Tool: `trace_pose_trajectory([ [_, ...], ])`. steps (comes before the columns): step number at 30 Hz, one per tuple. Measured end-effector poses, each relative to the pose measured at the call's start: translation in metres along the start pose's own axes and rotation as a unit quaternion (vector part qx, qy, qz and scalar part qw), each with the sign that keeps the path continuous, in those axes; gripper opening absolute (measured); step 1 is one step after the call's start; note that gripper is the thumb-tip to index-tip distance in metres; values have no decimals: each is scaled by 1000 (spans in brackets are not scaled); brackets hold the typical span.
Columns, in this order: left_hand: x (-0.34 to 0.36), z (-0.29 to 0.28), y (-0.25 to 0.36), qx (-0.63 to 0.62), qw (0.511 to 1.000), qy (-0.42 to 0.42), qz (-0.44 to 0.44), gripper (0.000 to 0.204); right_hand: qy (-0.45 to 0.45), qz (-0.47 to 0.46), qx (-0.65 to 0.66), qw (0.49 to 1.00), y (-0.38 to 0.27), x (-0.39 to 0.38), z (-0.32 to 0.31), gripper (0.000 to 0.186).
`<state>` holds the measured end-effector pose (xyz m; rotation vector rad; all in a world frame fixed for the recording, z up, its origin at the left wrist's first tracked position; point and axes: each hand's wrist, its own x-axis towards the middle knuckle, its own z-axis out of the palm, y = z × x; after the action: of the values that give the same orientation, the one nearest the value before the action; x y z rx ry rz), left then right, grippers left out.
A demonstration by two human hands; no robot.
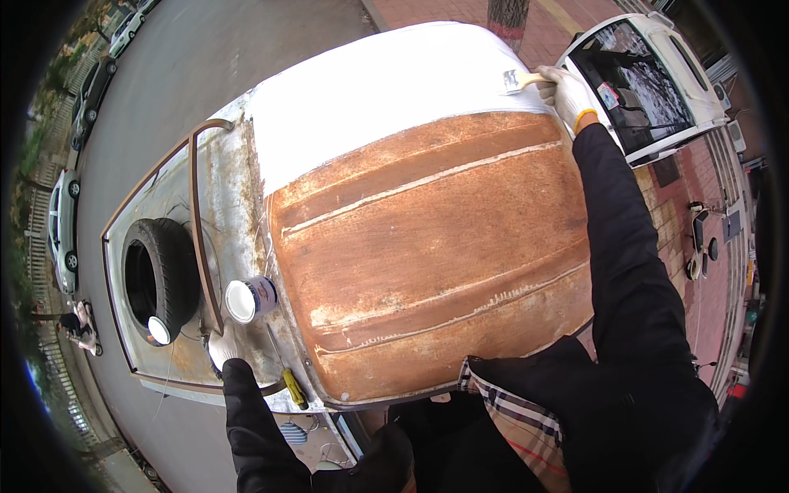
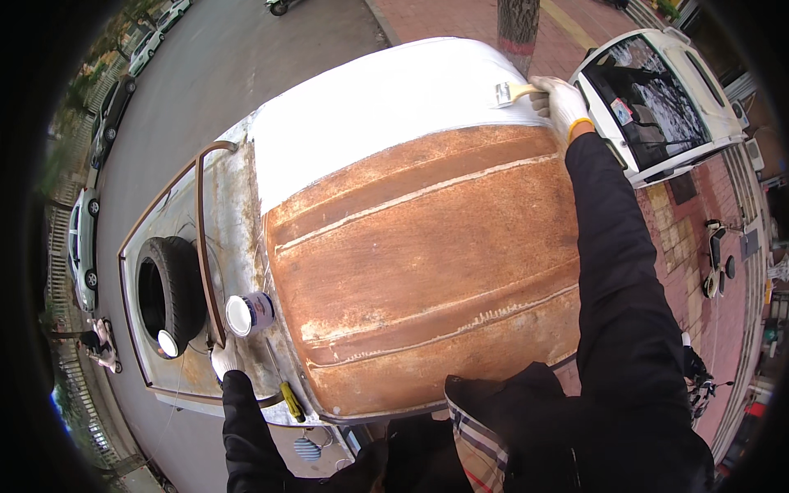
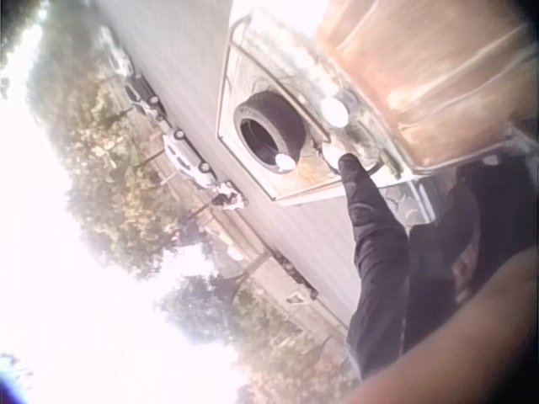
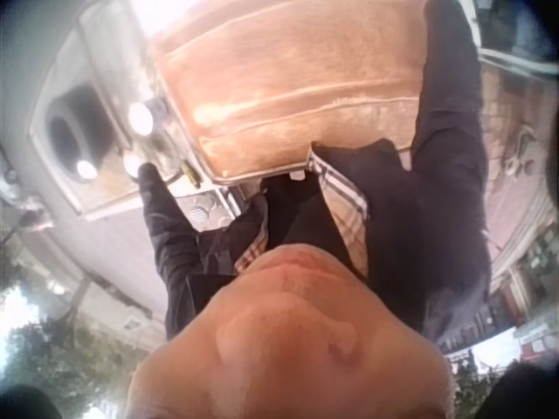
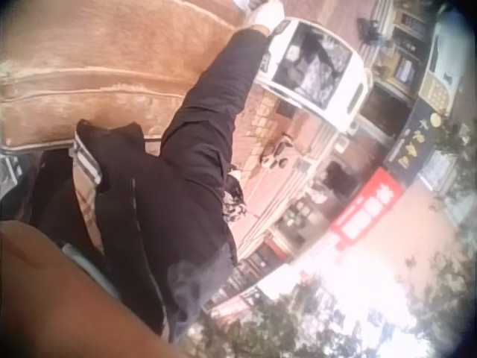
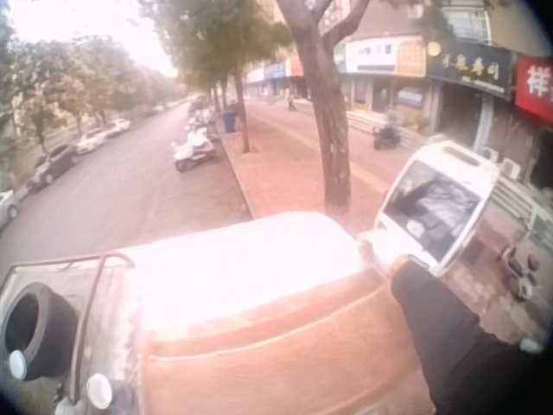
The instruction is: The person paints the rusty roof of a small vehicle white using a paintbrush and a can of white paint. They repeatedly dip the brush into the paint and apply it in long strokes across the roof surface.
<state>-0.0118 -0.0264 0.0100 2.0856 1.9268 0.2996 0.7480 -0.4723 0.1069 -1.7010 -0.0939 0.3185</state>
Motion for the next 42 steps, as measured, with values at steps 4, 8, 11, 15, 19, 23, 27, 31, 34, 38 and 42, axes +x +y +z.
trace_pose_trajectory([
  [4, 12, 10, -19, -8, 1000, 14, 16, 53, 101, 4, 31, 994, 34, 31, -106, 15],
  [8, 10, 10, -17, 1, 999, 20, 33, 57, 170, -17, 94, 981, 19, 22, -113, 21],
  [11, 5, 7, -7, -12, 1000, -4, 12, 59, 73, -89, 78, 990, -14, -9, -40, 19],
  [15, -2, 0, 2, -43, 999, -16, -6, 54, -193, -160, 25, 968, -52, -72, 138, 25],
  [19, -9, -5, 10, -41, 999, -14, -4, 53, -334, -118, -40, 934, -51, -168, 322, 34],
  [23, -9, -6, 15, -23, 999, -2, 22, 60, -250, -200, -160, 934, -39, -224, 410, 29],
  [27, -4, -5, 9, -6, 1000, -16, 16, 63, -246, -168, -135, 945, -22, -188, 356, 32],
  [31, 0, -1, 3, -5, 1000, -8, 26, 63, -229, -68, -68, 969, -8, -109, 201, 31],
  [34, 2, 2, -4, -6, 1000, -25, 12, 65, -104, -93, -50, 989, 3, -67, 60, 26],
  [38, 9, 5, -9, 7, 1000, -4, 29, 66, 59, 9, 45, 997, 36, -26, -91, 26],
  [42, 9, 5, -5, -24, 999, -19, 34, 66, 227, -28, 84, 970, 72, -16, -188, 14],
])
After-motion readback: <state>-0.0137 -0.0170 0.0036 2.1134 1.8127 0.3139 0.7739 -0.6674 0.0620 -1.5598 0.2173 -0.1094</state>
